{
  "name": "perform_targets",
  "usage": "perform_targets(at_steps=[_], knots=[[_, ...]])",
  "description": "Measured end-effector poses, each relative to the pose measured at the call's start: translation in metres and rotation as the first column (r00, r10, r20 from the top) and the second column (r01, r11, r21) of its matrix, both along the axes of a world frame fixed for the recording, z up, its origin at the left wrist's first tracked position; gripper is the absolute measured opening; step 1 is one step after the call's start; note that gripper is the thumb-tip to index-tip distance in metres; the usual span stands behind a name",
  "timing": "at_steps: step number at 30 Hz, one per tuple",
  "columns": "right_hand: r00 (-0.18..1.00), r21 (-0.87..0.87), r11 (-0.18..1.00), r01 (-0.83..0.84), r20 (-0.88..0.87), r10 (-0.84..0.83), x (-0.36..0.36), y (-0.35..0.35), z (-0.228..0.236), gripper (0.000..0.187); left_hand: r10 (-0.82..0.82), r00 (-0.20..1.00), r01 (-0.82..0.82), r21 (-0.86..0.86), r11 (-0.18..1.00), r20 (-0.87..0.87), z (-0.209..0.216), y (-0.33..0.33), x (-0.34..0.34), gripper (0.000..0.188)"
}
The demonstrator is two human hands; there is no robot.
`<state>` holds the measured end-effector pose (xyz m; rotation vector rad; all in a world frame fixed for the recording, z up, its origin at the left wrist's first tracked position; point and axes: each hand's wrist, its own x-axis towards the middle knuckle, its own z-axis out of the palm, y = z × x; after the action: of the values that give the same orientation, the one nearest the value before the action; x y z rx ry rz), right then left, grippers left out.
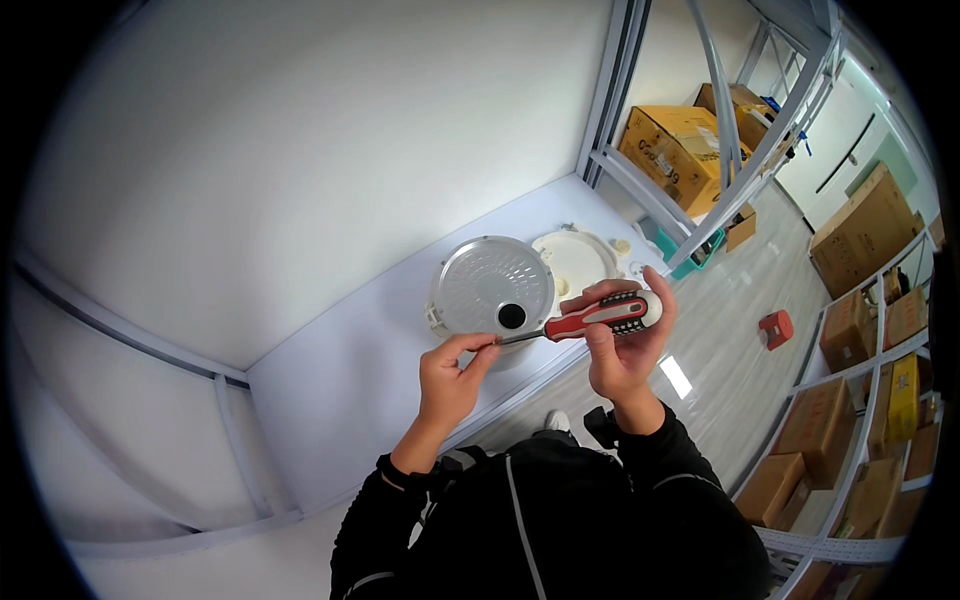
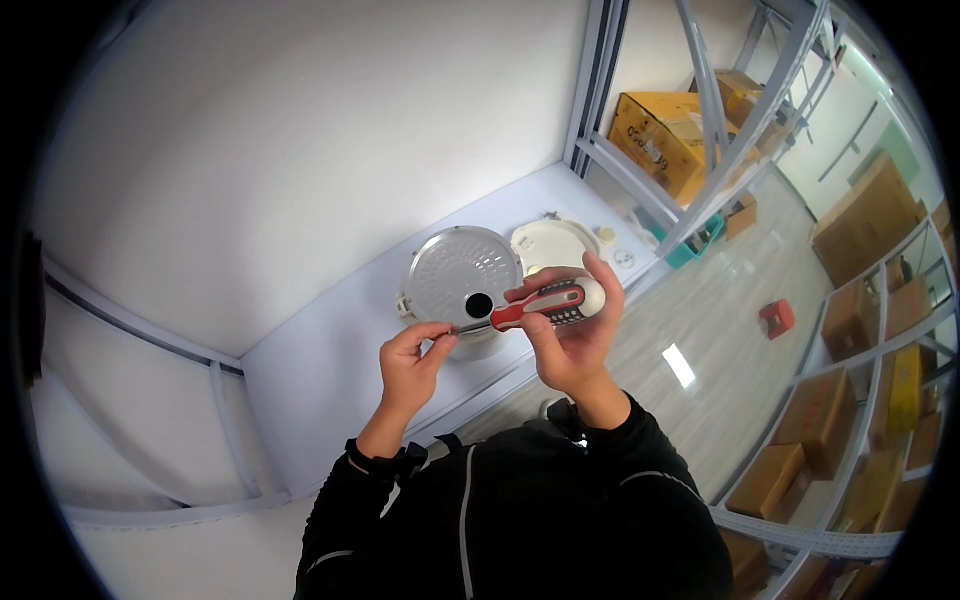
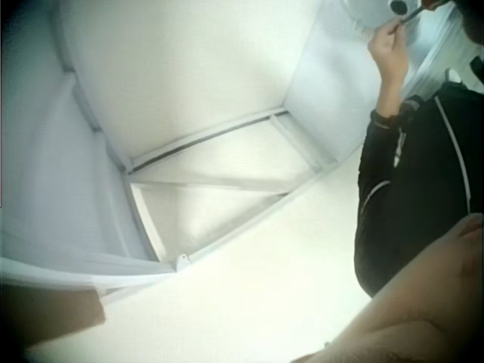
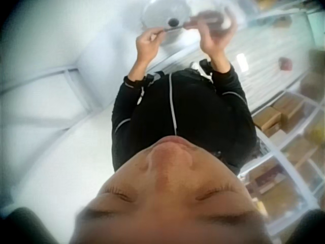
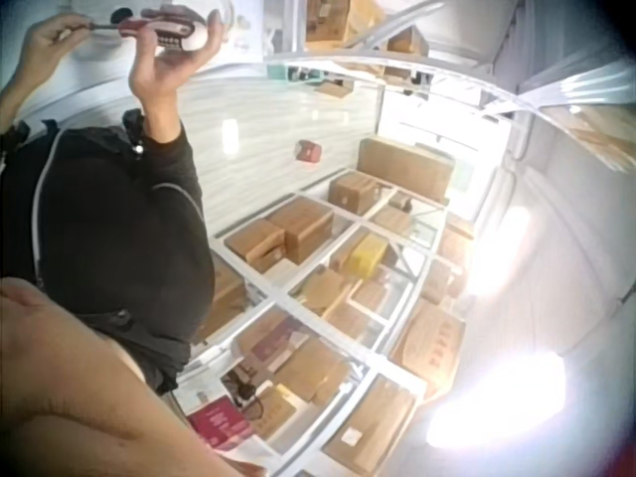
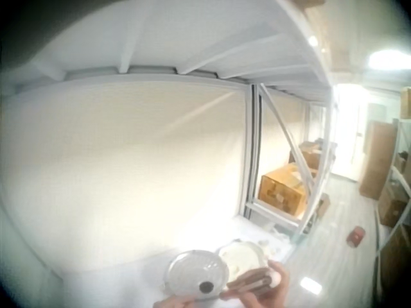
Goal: The person uses a screwdriver to fasten screws into a white plastic lid and a circular base component on a workbench. They handle the lid, base, and several small white plastic parts, tightening screws at multiple positions.
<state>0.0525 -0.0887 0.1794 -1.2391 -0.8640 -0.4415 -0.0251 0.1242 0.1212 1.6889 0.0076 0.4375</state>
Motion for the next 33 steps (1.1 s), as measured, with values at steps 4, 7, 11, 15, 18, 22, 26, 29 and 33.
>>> perform_targets(at_steps=[4, 7, 11, 15, 18, 22, 26, 29, 33], knots=[[1.0, -0.005, 1.0, -0.007, -0.011, 0.007, -0.006, 0.007, 0.003, 0.081, -0.017, 1.0, 0.016, -0.075, 0.997, -0.004, -0.005, 0.007, -0.004, 0.015], [1.0, 0.025, 1.0, -0.016, -0.015, 0.017, -0.007, 0.011, 0.003, 0.081, -0.028, 0.999, 0.032, -0.128, 0.991, 0.027, -0.006, 0.012, -0.005, 0.016], [1.0, 0.056, 0.998, -0.015, -0.008, 0.016, -0.01, 0.016, 0.002, 0.082, -0.03, 0.999, 0.038, -0.217, 0.975, 0.04, -0.008, 0.018, -0.01, 0.017], [0.998, 0.09, 0.996, -0.029, -0.055, 0.034, -0.011, 0.019, 0.004, 0.081, -0.066, 0.995, 0.082, -0.229, 0.97, 0.079, -0.008, 0.027, -0.012, 0.017], [0.985, 0.124, 0.992, 0.009, -0.172, 0.013, -0.014, 0.023, 0.012, 0.077, -0.101, 0.983, 0.13, -0.196, 0.972, 0.151, -0.005, 0.031, -0.013, 0.017], [0.96, 0.09, 0.982, 0.165, -0.243, -0.139, -0.01, 0.019, 0.004, 0.071, -0.087, 0.954, 0.141, -0.173, 0.975, 0.288, -0.006, 0.029, -0.011, 0.018], [0.974, 0.099, 0.99, 0.098, -0.212, -0.075, -0.013, 0.018, 0.009, 0.071, -0.082, 0.955, 0.125, -0.137, 0.983, 0.284, -0.003, 0.03, -0.012, 0.018], [0.974, 0.096, 0.994, 0.055, -0.226, -0.032, -0.014, 0.019, 0.012, 0.073, -0.106, 0.961, 0.142, -0.127, 0.982, 0.257, -0.005, 0.033, -0.009, 0.018], [0.971, 0.074, 0.997, 0.023, -0.238, -0.005, -0.017, 0.02, 0.014, 0.074, -0.116, 0.968, 0.113, 0.03, 0.993, 0.22, -0.005, 0.035, -0.002, 0.025]])
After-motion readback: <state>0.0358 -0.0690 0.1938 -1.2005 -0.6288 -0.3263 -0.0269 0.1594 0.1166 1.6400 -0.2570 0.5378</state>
